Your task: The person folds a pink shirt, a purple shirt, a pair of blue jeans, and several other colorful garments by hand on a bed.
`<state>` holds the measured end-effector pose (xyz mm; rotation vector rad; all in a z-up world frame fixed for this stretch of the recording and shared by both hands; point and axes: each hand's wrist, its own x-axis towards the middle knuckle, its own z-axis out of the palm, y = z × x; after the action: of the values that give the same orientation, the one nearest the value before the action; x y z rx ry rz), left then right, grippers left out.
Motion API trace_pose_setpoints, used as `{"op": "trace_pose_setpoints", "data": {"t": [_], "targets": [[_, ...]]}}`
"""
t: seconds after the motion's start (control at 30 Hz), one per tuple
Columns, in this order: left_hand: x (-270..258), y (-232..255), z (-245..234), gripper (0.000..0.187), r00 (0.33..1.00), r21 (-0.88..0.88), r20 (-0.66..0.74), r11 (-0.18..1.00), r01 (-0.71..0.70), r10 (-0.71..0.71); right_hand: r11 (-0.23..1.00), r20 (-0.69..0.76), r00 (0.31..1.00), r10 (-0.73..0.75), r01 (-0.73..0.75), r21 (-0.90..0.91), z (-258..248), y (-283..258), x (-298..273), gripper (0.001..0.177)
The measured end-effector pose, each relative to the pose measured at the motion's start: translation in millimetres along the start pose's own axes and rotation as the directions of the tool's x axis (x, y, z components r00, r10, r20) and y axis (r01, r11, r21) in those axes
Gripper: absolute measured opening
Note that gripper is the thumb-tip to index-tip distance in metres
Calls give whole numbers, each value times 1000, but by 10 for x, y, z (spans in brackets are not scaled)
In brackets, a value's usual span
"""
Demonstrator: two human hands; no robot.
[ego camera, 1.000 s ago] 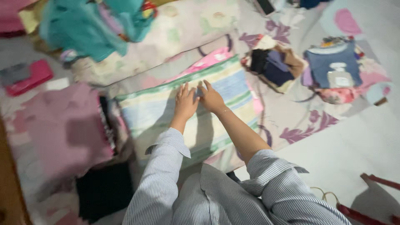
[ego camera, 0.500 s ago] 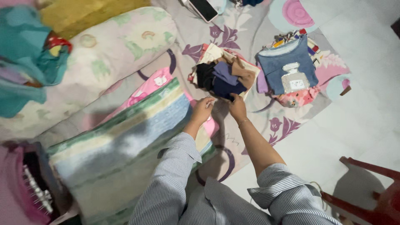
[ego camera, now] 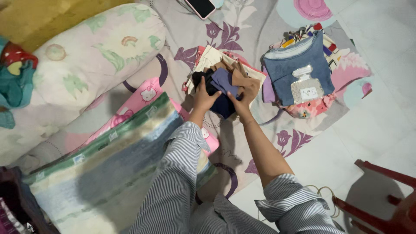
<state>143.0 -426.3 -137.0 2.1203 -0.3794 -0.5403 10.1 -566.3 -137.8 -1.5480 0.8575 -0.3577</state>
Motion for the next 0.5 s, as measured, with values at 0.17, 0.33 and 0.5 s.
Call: {"op": "trace_pose_setpoints", "data": {"t": [0.17, 0.33, 0.5], "targets": [[-156, 140, 74, 87, 985, 106, 95, 985, 134, -144, 968, 23, 980, 197, -191, -166, 259, -256, 9, 68], [-318, 289, 5, 60, 983, 311, 89, 942, 124, -159, 966, 341, 905, 254, -253, -50, 18, 79, -24, 52], [-586, 73, 310, 65, 855, 325, 465, 942, 79, -232, 780, 603, 499, 622, -463, -421, -724, 123, -324, 64]]}}
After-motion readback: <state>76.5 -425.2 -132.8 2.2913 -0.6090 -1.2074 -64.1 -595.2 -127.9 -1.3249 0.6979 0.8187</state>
